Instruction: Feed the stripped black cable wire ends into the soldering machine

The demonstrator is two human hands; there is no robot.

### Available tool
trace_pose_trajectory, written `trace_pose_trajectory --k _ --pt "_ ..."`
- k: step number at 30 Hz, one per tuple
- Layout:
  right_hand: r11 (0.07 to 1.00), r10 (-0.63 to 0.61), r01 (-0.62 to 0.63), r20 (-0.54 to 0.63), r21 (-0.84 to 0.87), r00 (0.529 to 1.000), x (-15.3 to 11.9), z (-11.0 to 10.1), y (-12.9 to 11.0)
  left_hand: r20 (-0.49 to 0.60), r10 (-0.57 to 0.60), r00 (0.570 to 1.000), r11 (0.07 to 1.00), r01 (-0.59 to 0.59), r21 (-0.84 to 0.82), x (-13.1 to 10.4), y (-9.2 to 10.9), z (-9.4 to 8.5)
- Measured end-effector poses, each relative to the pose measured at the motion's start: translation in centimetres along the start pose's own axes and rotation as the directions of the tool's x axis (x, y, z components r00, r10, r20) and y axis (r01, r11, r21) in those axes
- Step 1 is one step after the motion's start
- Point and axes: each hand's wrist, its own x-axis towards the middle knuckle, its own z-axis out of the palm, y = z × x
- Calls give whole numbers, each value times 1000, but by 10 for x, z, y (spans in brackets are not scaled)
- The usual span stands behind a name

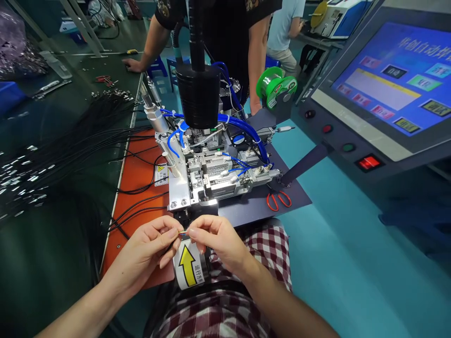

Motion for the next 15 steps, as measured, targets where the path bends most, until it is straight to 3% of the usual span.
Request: trace_pose_trajectory --k 7,10,13,15 --pt "999 3 -2 2 -39 1000 -2 1 -2 10 4 1000 999 -4 32 1 0 0" --pt "995 1 -7 -62 -103 998 -4 6 -3 -17 15 1000 999 -14 39 1 -2 1" --pt "949 -91 36 -166 -312 982 -8 10 -6 -82 36 996 996 -30 79 1 -4 3" --pt "839 -222 114 -143 -533 965 -11 11 -12 -117 73 990 987 -55 149 0 -5 4"
